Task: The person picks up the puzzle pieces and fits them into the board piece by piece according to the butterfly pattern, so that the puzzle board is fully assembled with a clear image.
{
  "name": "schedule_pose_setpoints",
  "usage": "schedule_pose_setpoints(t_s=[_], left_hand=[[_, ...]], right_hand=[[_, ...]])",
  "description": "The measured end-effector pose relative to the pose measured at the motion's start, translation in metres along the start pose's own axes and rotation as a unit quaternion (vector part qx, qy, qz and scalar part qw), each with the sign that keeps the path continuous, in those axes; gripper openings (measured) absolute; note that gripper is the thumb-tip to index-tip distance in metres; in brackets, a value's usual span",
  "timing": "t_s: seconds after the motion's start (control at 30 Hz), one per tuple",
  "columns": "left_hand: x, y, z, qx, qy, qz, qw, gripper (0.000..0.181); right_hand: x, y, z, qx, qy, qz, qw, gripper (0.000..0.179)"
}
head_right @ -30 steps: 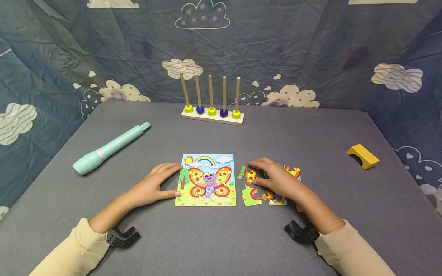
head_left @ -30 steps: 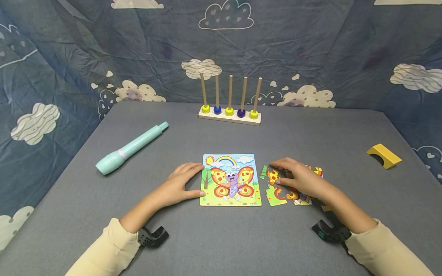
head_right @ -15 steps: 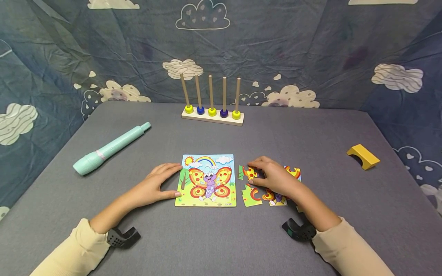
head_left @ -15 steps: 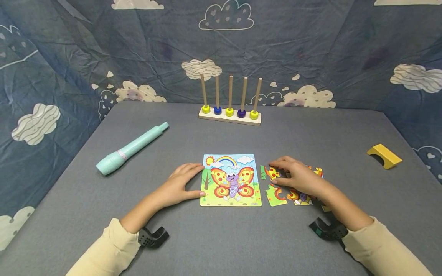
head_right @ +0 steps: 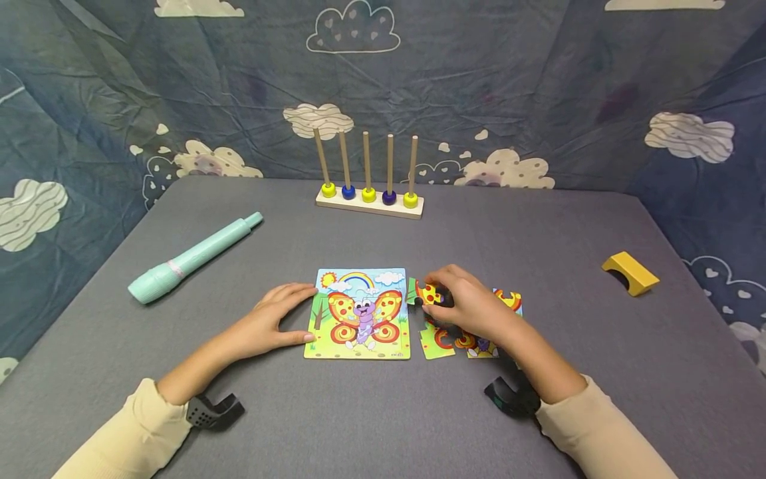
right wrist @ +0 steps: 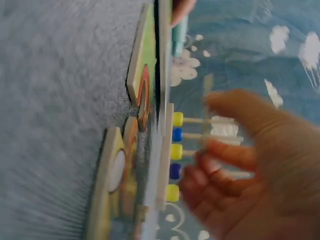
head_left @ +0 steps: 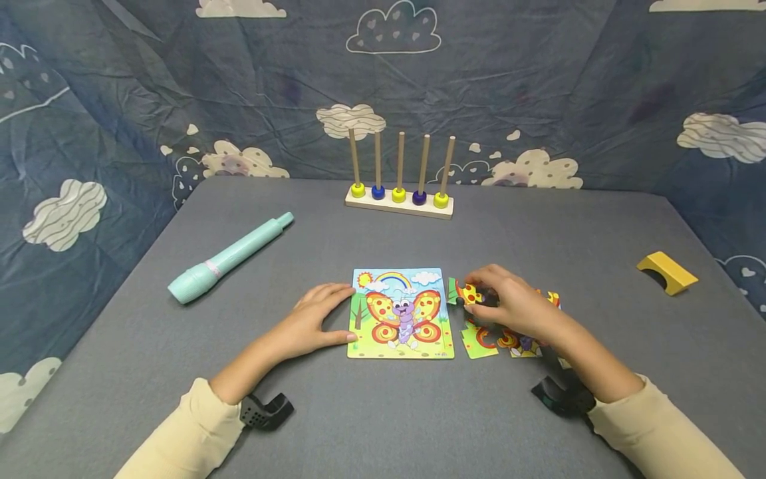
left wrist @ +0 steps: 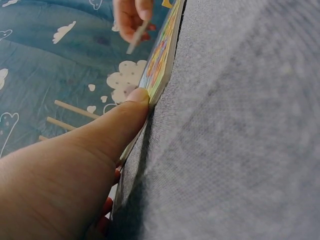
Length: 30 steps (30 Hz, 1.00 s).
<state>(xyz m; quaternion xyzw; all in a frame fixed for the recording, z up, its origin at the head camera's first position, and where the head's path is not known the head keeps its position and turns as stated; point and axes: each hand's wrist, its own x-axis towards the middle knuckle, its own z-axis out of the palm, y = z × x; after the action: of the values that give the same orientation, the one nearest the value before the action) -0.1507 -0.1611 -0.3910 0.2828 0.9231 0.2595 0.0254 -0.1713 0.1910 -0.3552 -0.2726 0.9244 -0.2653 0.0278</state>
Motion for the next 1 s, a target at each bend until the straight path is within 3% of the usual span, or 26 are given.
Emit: schedule_pose_setpoints(t_s=[0.23, 0.47, 0.73, 1.0], left_hand=[[0.0, -0.002, 0.001, 0.001, 0.003, 0.002, 1.0, 0.076], [0.001, -0.002, 0.001, 0.003, 0.007, 0.009, 0.9999, 0.076], [0.001, -0.002, 0.001, 0.008, 0.007, 0.013, 0.9999, 0.075], [0.0, -0.003, 0.001, 0.007, 0.012, 0.024, 0.9996, 0.075]], right_hand=[[0.008, -0.041, 0.001, 0.025, 0.038, -0.067, 0.9968, 0.042], [0.027, -0.071, 0.026, 0.019, 0.055, -0.128, 0.9901, 0.039], [0.047, -0.078, 0.057, -0.008, 0.011, -0.13, 0.9914, 0.04], [0.055, -0.078, 0.072, -0.034, 0.007, -0.119, 0.9922, 0.041]])
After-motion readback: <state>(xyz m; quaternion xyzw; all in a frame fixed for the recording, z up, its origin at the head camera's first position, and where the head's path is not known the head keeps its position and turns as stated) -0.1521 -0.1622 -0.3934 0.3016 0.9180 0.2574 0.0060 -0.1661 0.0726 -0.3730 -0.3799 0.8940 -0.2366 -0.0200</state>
